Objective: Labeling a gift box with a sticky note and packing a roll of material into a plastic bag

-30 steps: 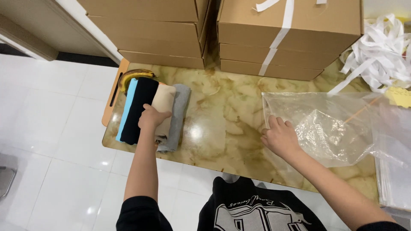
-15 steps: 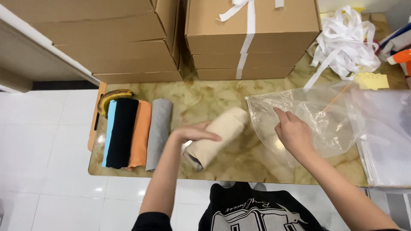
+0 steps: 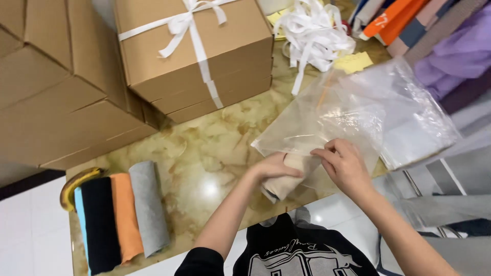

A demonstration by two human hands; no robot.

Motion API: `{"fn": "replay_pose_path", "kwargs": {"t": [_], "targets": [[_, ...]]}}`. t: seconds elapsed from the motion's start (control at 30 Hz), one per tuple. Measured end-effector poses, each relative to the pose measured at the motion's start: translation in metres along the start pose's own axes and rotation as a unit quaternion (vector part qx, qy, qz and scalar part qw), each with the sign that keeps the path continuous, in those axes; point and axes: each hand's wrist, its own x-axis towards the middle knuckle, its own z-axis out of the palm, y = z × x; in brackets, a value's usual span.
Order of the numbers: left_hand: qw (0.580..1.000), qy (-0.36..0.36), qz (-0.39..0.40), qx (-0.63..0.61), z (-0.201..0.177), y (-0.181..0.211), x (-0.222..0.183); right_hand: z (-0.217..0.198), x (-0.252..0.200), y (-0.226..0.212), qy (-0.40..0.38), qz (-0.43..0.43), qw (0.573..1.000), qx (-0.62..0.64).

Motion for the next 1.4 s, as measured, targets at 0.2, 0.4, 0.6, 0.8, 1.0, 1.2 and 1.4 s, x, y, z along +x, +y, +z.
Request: {"fn": "replay_pose_path", "kwargs": {"t": [0.2, 0.4, 0.6, 0.8, 1.0, 1.2, 1.4], "targets": [[0.984, 0.094, 0.007, -0.148, 0.062, 0.006, 0.067, -0.011, -0.071, -0.029, 0.073, 0.173, 0.978, 0.093], [0.946, 0.080, -0.081, -0.303, 0.101, 0.018, 0.089, 0.026, -0.158, -0.042, -0.085, 0.361, 0.917, 0.143], [0.961, 0.074, -0.020, -0.267, 0.101, 0.075, 0.048, 0.030, -0.160, -0.040, -0.047, 0.528, 0.821, 0.214], [0.973, 0.023, -0.062, -0.221, 0.102, 0.073, 0.058, 0.005, -0.076, -0.036, 0.127, 0.625, 0.546, 0.543], [0.986, 0.006, -0.051, -0.160, 0.089, 0.115, 0.038, 0.006, -0.079, -0.007, 0.076, 0.617, 0.413, 0.666], [0.998, -0.030, -0.014, -0.060, 0.068, 0.098, 0.029, 0.073, -0.154, 0.063, 0.055, 0.622, 0.428, 0.653], [0.948, 0.181, 0.263, 0.020, 0.058, 0.052, 0.000, 0.041, -0.120, 0.055, 0.159, 0.596, 0.408, 0.673]]}}
